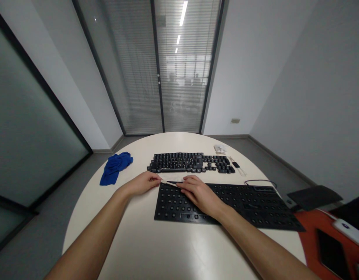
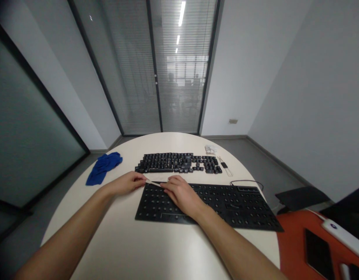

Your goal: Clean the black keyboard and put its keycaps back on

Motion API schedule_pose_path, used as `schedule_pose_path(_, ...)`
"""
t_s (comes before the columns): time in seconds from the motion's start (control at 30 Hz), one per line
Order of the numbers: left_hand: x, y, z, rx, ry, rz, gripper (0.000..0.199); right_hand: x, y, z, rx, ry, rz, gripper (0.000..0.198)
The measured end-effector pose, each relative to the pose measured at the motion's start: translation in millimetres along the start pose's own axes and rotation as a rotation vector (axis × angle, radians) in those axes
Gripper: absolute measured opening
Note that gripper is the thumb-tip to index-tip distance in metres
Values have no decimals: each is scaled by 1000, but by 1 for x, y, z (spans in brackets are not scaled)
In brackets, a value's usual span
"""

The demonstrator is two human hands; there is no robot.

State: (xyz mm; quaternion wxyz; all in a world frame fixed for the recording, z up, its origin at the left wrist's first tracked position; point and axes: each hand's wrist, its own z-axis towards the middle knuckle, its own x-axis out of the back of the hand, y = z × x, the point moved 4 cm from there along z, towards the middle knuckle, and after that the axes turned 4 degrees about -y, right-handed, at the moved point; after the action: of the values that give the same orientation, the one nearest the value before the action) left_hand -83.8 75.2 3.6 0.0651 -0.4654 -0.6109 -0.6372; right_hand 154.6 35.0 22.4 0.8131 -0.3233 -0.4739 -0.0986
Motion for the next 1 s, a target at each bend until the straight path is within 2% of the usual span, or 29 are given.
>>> schedule_pose_path(0.43, 1, 0, 0, -3, 9, -18, 42, 5, 0, -2, -3, -2, 20, 33)
schedule_pose_path(0.63, 1, 0, 1, 19, 17, -44, 45, 7, -8, -3, 85, -92, 62, 34)
schedule_pose_path(1.0, -1, -2, 2, 4, 23, -13, 44, 12, -3, -6, 91, -113, 55, 34)
